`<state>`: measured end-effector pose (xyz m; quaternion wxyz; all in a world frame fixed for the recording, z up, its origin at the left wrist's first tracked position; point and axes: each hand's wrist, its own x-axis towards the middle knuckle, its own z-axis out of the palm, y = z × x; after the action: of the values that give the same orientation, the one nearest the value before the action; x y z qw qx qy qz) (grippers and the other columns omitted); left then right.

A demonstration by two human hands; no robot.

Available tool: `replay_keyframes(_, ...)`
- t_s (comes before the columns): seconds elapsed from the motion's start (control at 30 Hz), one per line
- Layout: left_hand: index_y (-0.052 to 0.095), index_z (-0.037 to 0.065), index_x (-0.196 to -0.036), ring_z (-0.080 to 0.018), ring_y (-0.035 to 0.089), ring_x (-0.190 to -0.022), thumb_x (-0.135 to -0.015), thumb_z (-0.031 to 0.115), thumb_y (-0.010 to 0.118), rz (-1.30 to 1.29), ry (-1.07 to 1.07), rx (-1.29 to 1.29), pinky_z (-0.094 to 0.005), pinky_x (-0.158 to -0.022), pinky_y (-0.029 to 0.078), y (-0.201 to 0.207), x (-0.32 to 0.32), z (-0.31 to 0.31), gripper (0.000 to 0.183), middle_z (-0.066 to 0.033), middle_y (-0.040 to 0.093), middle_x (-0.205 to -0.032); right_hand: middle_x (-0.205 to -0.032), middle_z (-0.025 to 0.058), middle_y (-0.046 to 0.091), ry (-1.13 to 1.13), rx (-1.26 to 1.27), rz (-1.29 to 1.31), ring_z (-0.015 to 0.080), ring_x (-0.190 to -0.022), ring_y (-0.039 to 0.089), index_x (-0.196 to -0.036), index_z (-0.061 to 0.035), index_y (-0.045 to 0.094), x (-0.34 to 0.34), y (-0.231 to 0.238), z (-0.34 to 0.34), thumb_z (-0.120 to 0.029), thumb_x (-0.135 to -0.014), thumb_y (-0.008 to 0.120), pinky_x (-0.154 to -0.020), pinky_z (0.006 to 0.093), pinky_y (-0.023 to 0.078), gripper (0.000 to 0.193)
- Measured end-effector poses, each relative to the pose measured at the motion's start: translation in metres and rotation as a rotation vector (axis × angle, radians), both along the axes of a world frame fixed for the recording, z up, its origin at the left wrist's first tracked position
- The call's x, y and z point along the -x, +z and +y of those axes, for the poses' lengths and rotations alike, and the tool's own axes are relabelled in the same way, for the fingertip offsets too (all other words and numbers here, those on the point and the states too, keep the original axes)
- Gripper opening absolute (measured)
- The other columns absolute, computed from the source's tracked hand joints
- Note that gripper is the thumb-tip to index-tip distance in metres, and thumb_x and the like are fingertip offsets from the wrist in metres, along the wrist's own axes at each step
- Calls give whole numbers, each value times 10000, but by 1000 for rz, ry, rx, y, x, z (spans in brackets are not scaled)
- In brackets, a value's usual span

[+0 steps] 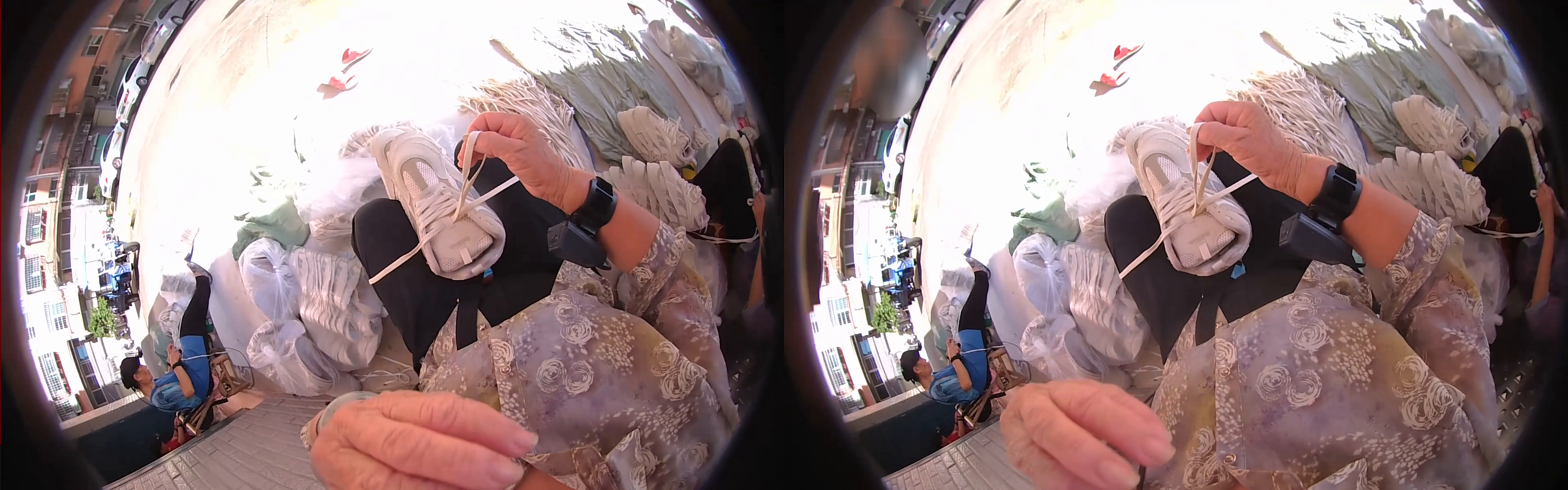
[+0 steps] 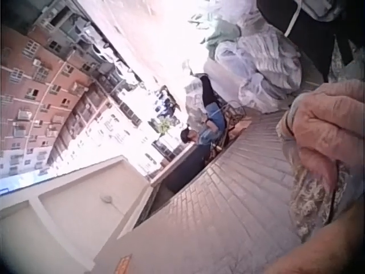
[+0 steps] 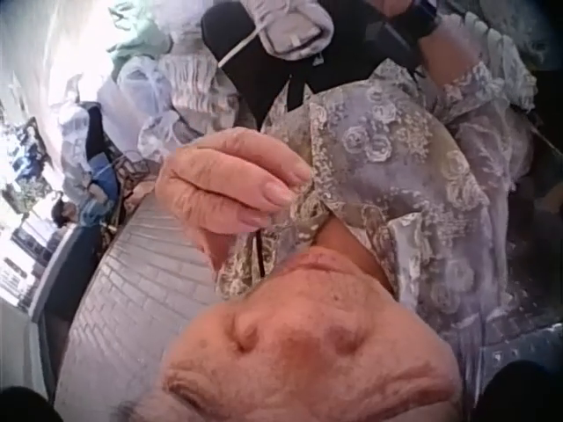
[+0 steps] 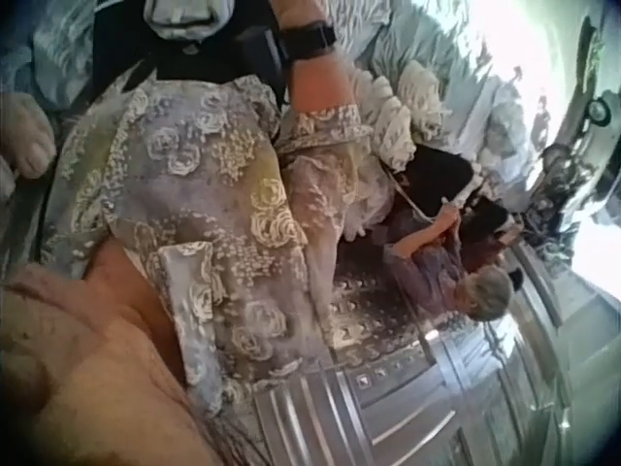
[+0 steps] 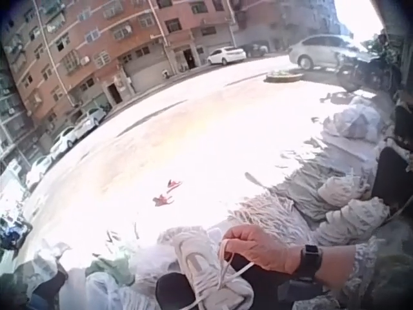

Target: Thread laces through the eyelets of a shoe.

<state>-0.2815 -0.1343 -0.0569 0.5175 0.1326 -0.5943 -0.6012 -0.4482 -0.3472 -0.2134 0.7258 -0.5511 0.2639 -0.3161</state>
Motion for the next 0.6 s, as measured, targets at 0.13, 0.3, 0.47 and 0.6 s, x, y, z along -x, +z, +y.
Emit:
replay_keyframes(0.13, 610, -86, -1000, -394, 595, -972, -872, 177, 588, -25, 152, 95, -449, -738, 536, 21, 13, 49, 293, -247, 555, -1126, -794, 48, 621, -24, 27, -48, 111, -757, 592, -834, -7, 584, 2, 9, 5, -73, -858, 519, -747, 255, 473, 96)
replay_keyframes(0.3, 628, -67, -990, -370, 637, -855, -864, 130, 591, 107, 54, 294, -404, -743, 553, 21, 12, 14, 237, -234, 598, -1044, -776, 25, 605, 61, 12, -48, 80, -732, 564, -828, -3, 583, 0, 20, 8, -44, -821, 559, -701, 230, 463, 48)
replay_keyframes(0.47, 558, -74, -996, -264, 580, -912, -776, 110, 634, -729, 814, -43, -361, -833, 450, -38, 3, -45, 297, -197, 595, -997, -739, -5, 581, 88, 195, 76, 41, -692, 510, -802, -2, 579, 2, 26, 14, -66, -795, 606, -623, 210, 429, 70)
replay_keyframes(0.6, 579, -3, -972, -231, 584, -789, -713, 139, 676, -1027, 792, -178, -311, -727, 453, -104, 1, -92, 311, -124, 604, -886, -701, -17, 555, 45, 353, 116, 36, -672, 484, -764, -10, 566, -13, 37, 23, -86, -767, 622, -598, 214, 416, 94)
